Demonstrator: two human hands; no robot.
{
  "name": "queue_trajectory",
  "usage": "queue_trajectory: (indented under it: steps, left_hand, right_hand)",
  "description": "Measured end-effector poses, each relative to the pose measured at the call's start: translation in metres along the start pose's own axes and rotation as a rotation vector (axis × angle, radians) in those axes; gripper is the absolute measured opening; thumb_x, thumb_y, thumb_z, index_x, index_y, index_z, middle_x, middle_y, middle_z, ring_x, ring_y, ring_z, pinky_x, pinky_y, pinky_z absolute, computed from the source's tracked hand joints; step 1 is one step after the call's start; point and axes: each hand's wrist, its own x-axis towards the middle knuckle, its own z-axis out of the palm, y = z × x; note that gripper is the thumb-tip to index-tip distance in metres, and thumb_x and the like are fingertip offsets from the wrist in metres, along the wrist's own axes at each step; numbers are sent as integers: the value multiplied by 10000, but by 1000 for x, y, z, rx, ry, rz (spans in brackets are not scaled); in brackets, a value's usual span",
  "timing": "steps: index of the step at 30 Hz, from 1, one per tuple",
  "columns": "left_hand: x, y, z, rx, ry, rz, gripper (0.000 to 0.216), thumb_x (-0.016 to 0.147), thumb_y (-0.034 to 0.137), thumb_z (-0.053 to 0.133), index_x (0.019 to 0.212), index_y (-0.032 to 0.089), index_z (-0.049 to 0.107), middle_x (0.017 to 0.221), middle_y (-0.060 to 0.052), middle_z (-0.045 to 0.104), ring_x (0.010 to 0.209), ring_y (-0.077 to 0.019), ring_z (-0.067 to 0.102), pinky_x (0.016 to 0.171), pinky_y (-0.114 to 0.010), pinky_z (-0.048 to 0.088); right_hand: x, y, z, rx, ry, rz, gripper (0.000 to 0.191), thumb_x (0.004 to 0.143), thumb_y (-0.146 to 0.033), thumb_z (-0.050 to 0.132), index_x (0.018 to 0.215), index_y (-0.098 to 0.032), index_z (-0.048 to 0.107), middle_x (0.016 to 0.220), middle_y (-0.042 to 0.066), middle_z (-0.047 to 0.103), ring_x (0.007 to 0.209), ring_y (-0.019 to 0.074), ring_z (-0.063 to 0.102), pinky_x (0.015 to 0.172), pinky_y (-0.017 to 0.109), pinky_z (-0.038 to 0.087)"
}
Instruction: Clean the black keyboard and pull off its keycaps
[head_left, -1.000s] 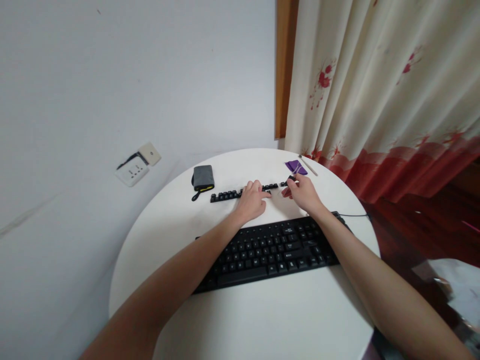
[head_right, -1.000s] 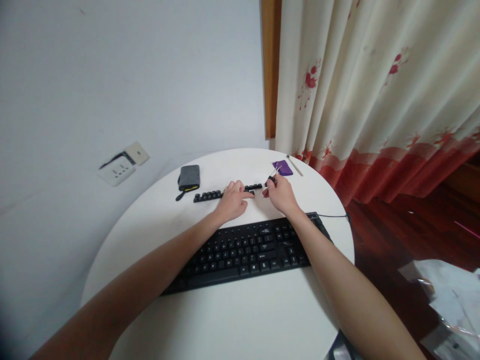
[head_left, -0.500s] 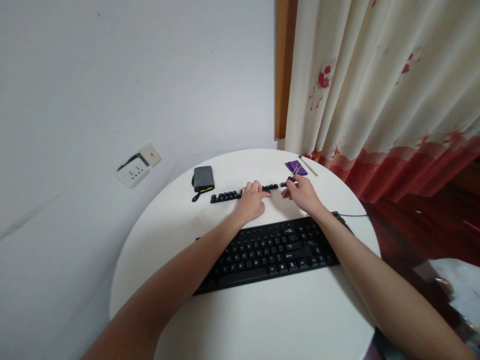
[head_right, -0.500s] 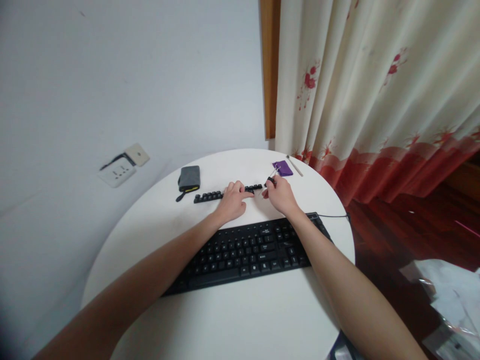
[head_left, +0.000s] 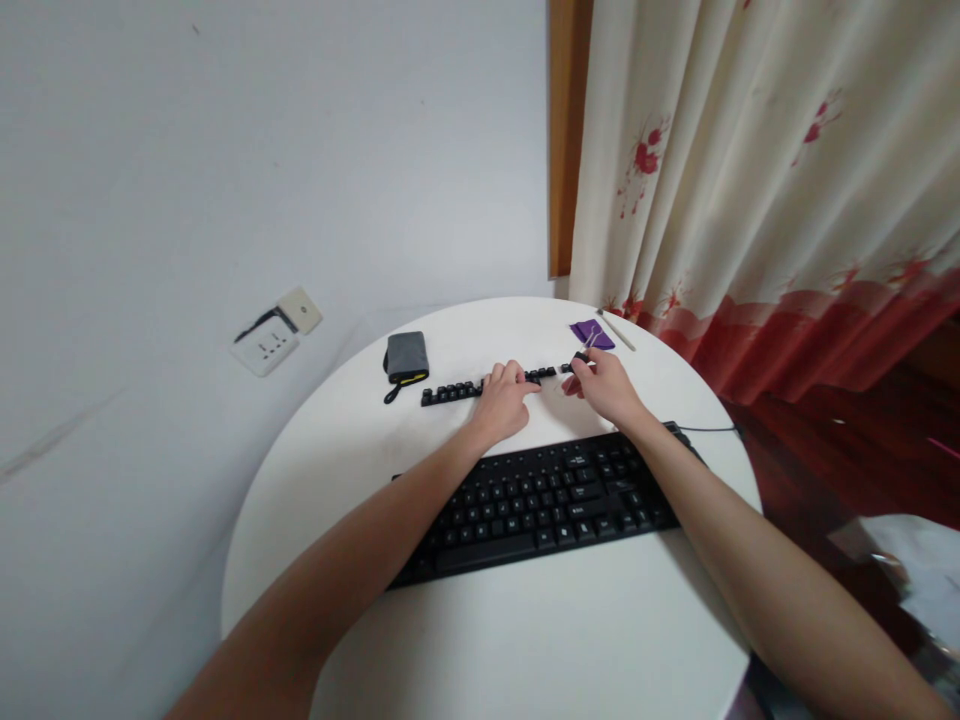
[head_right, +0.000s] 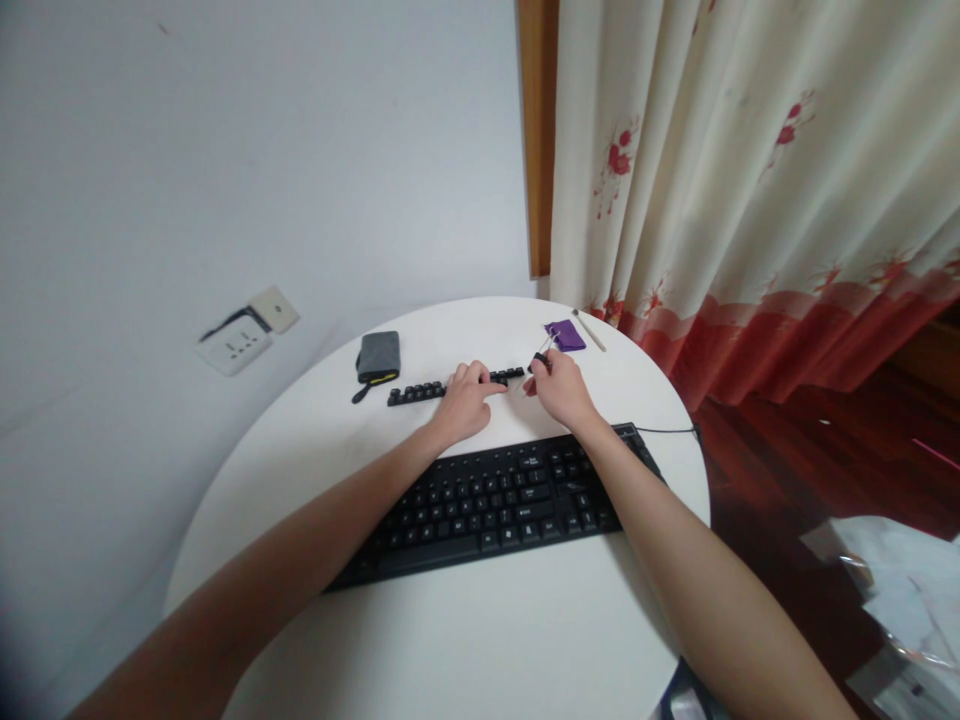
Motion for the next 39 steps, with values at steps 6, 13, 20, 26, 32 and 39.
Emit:
queue_trajectory:
  steps: [6, 13, 20, 26, 32, 39]
  left_hand:
    - [1, 2, -1, -39, 12, -14, 537, 732, -8, 510, 1115, 293, 739, 1095, -78, 496, 1092, -259, 428, 905, -417, 422]
    - [2, -1, -3, -88, 179, -92, 432, 742, -19, 507, 939, 269, 762, 1068, -69, 499, 1068, -245, 428, 945, -416, 417]
    - [2, 0, 3, -54, 51, -47, 509, 752, 11, 524, 1077, 318, 768, 1071, -69, 479, 1057, -244, 416, 911, -410, 416]
    - [3, 0, 1, -39, 38, -40, 535, 751, 9, 520, 1111, 323, 760, 1076, -73, 475, 1064, -251, 411, 899, -412, 416]
    - [3, -1, 1, -36, 53, -1, 502, 763, 12, 524, 1101, 294, 764, 1080, -77, 481, 1058, -253, 410, 898, -412, 411]
    - [6, -2, -2, -149, 73, 82, 421, 776, 7, 501, 1003, 233, 774, 1034, -73, 532, 1038, -237, 461, 954, -400, 425]
  right_hand:
    - [1, -1, -1, 4, 2, 13, 124, 920, -211, 492, 800, -197, 516, 609, 45, 708, 551, 162, 692, 523, 222, 495]
    - [0, -1, -2, 33, -2, 4, 143, 924, -217, 494, 783, -199, 509, 617, 46, 711, 544, 157, 690, 538, 226, 515]
    - [0, -2, -3, 16, 4, -6, 140, 922, -220, 501, 785, -194, 522, 612, 44, 708, 547, 155, 690, 536, 218, 511]
    - [1, 0, -4, 5, 17, -16, 142, 918, -218, 497, 783, -191, 533, 613, 51, 708, 552, 159, 692, 539, 223, 514]
    - [2, 3, -4, -5, 18, -25, 127, 916, -226, 499, 804, -184, 541, 618, 51, 710, 550, 159, 693, 541, 223, 512]
    - [3, 4, -3, -2, 20, -18, 131, 906, -248, 511, 796, -184, 542, 613, 50, 705, 557, 163, 692, 546, 227, 507]
